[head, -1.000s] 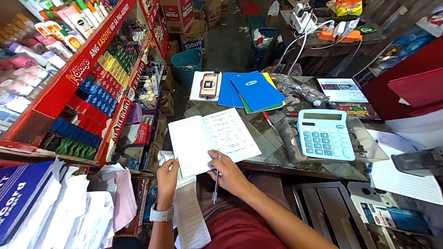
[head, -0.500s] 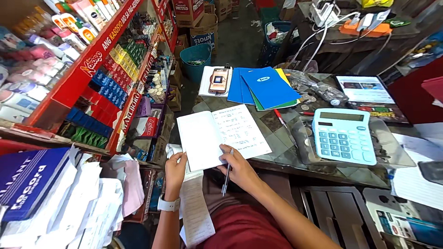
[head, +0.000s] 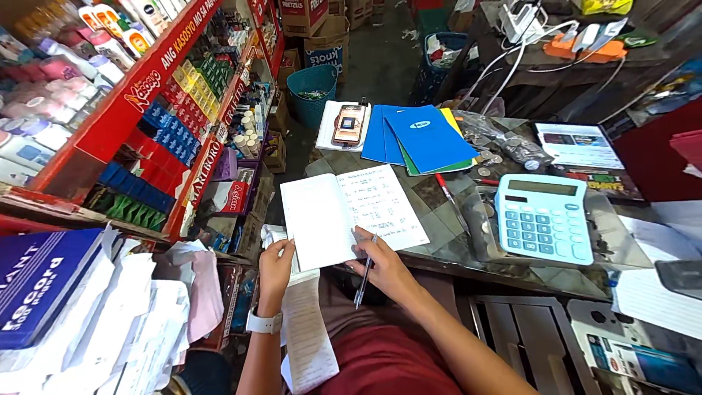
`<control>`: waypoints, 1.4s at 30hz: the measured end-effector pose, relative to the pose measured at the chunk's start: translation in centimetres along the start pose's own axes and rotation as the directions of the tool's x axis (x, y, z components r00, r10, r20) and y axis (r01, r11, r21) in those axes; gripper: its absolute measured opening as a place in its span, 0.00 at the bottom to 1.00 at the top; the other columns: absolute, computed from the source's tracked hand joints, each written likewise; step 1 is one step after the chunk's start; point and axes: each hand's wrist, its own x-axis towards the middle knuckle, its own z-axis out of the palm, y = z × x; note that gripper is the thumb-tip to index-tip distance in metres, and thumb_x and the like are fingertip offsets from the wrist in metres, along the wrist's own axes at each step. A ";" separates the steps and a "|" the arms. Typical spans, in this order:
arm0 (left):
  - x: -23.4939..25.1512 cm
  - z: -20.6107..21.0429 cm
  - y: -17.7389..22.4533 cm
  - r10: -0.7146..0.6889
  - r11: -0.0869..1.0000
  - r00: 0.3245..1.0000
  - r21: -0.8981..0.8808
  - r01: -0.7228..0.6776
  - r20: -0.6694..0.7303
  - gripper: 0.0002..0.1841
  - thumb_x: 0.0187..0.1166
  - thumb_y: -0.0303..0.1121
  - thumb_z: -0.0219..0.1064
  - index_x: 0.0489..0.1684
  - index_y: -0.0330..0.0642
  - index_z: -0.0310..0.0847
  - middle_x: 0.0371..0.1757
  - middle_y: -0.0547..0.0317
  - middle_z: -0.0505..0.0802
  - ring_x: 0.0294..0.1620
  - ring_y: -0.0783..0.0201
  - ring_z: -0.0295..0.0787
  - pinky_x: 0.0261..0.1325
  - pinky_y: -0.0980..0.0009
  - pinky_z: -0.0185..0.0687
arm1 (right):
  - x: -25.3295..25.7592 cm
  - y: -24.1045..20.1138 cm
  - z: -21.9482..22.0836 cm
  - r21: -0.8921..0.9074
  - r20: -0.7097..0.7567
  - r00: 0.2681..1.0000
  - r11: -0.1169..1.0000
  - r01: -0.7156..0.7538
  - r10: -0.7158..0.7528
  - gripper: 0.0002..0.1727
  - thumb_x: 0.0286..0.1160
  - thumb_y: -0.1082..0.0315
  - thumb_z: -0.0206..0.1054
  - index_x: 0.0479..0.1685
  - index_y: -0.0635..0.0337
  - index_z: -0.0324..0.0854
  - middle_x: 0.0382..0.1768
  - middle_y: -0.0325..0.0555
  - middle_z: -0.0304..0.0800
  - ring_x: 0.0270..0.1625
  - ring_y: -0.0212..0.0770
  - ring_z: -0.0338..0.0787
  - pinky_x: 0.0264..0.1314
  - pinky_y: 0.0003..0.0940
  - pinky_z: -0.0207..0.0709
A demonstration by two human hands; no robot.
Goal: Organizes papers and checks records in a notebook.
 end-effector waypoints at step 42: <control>0.2 -0.4 0.8 0.002 1.000 1.000 0.009 -0.002 0.025 0.12 0.84 0.34 0.65 0.40 0.36 0.91 0.42 0.55 0.93 0.45 0.72 0.86 0.54 0.68 0.78 | -1.3 3.6 -5.6 -0.246 -0.397 0.808 0.797 -0.552 0.436 0.22 0.89 0.59 0.60 0.37 0.73 0.83 0.23 0.62 0.87 0.27 0.58 0.90 0.31 0.54 0.77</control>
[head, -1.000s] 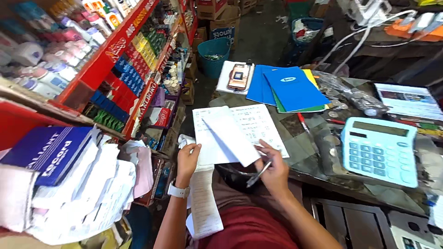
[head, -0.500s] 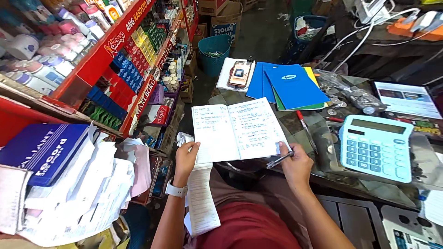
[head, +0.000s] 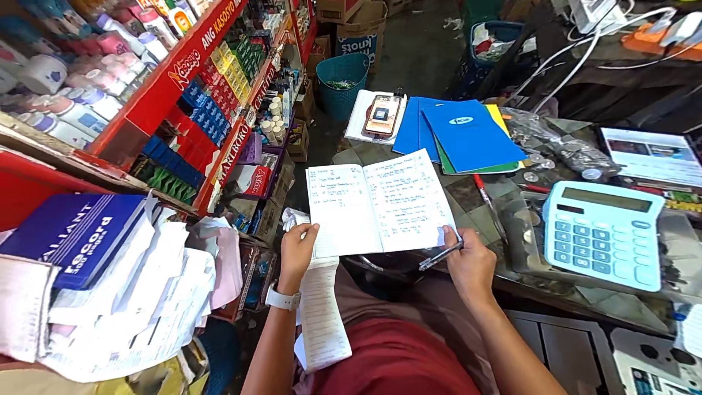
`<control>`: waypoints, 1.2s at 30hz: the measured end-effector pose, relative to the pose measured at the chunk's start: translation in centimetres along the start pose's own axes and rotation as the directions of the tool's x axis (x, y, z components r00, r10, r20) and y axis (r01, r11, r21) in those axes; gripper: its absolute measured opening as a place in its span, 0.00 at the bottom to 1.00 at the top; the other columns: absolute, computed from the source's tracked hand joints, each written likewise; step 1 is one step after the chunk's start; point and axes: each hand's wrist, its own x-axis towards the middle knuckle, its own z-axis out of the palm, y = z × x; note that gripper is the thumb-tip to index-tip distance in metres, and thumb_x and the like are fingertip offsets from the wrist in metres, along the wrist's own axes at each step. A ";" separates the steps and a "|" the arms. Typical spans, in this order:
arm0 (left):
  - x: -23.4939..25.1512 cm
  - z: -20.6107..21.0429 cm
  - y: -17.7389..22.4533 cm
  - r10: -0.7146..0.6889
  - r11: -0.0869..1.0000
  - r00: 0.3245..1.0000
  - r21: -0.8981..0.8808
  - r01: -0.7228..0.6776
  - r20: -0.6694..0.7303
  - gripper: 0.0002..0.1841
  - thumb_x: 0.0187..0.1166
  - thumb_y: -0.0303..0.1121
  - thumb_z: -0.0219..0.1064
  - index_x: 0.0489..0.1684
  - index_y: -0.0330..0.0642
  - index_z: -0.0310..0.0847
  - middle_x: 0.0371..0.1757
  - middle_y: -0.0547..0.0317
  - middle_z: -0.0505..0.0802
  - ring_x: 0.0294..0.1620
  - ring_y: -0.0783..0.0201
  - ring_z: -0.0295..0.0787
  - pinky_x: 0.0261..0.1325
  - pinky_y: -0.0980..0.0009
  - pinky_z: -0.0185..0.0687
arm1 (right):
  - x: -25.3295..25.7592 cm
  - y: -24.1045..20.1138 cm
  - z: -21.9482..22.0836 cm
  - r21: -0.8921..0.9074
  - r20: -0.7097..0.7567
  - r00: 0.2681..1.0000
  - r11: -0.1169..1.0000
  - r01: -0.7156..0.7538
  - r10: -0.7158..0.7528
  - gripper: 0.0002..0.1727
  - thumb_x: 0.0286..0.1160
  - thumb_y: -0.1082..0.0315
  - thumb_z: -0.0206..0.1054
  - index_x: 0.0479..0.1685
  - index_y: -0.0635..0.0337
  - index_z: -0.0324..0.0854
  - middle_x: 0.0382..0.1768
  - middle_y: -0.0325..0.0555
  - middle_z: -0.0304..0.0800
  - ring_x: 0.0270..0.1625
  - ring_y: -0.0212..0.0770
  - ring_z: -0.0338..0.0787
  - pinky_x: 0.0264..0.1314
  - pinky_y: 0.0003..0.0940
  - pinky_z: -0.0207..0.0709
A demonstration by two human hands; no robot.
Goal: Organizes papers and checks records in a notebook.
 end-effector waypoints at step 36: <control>-0.1 0.3 0.4 -0.008 1.000 1.000 -0.019 0.008 -0.016 0.13 0.85 0.35 0.64 0.44 0.34 0.92 0.47 0.50 0.94 0.53 0.65 0.88 0.61 0.62 0.79 | 0.8 -1.0 -0.5 -0.017 -0.016 0.995 0.995 0.100 -0.100 0.20 0.88 0.62 0.62 0.39 0.76 0.84 0.25 0.64 0.85 0.27 0.57 0.86 0.32 0.52 0.75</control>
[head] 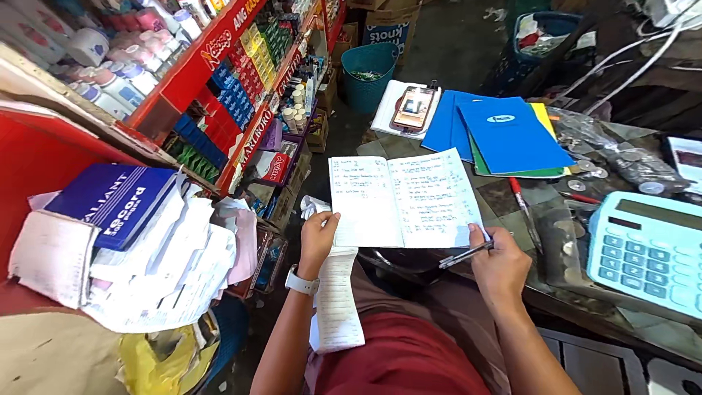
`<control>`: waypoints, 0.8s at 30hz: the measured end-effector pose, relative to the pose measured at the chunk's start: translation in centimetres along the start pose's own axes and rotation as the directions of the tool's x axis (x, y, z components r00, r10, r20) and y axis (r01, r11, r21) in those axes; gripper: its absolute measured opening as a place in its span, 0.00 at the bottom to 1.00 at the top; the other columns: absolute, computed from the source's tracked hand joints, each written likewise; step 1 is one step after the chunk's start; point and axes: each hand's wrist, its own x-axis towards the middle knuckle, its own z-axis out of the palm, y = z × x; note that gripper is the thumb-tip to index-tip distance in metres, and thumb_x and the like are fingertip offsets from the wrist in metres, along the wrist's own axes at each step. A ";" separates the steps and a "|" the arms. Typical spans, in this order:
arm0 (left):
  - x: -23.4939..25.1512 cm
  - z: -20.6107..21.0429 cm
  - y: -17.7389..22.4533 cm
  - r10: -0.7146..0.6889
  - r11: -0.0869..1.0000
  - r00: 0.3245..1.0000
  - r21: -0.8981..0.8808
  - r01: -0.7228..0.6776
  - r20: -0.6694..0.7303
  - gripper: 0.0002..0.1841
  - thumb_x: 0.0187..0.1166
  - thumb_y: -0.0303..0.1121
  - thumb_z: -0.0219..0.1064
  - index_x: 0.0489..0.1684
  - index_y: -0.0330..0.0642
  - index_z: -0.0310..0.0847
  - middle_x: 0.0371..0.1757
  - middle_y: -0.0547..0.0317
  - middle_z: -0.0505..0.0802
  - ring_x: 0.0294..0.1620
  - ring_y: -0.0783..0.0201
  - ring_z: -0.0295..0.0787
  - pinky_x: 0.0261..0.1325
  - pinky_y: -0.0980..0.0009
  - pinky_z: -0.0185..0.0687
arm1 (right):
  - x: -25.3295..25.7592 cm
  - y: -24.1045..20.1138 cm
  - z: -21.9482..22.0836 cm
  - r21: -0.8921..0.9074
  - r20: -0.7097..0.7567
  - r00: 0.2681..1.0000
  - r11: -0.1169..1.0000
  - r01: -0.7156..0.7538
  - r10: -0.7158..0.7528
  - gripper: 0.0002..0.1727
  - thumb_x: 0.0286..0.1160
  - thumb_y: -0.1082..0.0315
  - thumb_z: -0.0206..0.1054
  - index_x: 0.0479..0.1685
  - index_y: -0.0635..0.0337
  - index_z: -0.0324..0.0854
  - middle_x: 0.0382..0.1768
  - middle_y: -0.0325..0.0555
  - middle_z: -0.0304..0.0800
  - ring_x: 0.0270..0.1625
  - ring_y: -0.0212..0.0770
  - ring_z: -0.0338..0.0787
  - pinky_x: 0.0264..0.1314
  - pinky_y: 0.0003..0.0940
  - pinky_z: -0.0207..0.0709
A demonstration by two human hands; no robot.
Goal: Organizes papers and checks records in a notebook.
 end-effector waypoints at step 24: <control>-0.3 -0.6 -1.3 0.198 0.868 0.968 -0.487 -0.100 0.155 0.51 0.70 0.15 0.61 0.96 0.45 0.32 0.84 0.39 0.72 0.75 0.58 0.82 0.75 0.60 0.82 | -0.3 -5.0 0.9 0.311 -0.037 0.944 0.894 0.323 -0.328 0.14 0.82 0.69 0.65 0.42 0.77 0.85 0.56 0.73 0.91 0.63 0.57 0.93 0.67 0.39 0.83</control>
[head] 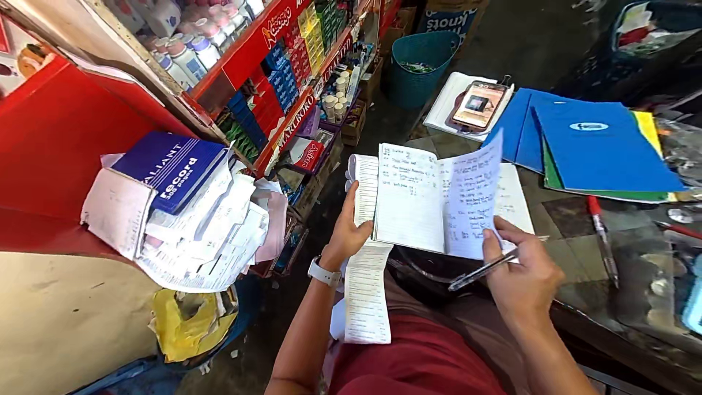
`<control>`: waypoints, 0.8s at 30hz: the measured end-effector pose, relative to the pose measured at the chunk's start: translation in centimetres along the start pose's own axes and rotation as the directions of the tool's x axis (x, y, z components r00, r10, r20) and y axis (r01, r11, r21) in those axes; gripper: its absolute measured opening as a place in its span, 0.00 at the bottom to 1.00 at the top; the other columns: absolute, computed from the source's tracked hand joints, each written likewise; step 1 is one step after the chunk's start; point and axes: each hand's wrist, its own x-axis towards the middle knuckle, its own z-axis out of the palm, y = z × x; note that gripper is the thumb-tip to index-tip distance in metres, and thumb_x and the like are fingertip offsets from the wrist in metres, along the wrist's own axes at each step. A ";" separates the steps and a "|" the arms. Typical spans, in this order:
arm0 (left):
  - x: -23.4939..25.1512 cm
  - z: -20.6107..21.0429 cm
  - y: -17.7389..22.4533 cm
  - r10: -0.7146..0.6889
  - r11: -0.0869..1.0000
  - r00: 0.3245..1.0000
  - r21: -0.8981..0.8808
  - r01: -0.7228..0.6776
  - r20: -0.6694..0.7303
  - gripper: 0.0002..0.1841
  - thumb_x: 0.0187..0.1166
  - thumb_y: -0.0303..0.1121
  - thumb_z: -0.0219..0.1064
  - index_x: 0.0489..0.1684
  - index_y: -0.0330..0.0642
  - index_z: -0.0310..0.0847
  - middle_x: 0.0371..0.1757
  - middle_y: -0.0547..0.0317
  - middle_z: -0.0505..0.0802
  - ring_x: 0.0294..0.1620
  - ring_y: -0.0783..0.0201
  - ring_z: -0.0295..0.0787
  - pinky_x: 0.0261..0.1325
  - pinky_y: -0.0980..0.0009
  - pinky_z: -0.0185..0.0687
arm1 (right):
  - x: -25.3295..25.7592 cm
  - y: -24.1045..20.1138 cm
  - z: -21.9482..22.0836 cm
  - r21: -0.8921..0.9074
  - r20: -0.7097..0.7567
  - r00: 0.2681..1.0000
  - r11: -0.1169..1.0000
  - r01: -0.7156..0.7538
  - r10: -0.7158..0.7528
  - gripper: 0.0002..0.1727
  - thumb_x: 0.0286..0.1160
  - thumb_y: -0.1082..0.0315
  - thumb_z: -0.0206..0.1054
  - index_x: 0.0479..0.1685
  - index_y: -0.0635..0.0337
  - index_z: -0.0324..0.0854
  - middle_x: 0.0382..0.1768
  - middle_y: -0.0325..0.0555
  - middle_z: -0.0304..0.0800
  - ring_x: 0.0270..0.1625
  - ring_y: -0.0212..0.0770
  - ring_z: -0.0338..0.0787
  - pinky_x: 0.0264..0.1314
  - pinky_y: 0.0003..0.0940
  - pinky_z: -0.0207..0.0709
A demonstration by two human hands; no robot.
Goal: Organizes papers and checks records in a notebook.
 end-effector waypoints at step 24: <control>-0.1 -0.4 -1.0 0.017 1.000 1.000 0.015 -0.016 -0.017 0.50 0.70 0.15 0.60 0.96 0.40 0.31 0.90 0.38 0.63 0.83 0.58 0.73 0.81 0.62 0.75 | -2.8 3.5 5.3 -0.031 0.310 0.928 0.974 0.226 -0.206 0.17 0.60 0.84 0.59 0.50 0.70 0.80 0.77 0.68 0.79 0.81 0.76 0.74 0.82 0.79 0.50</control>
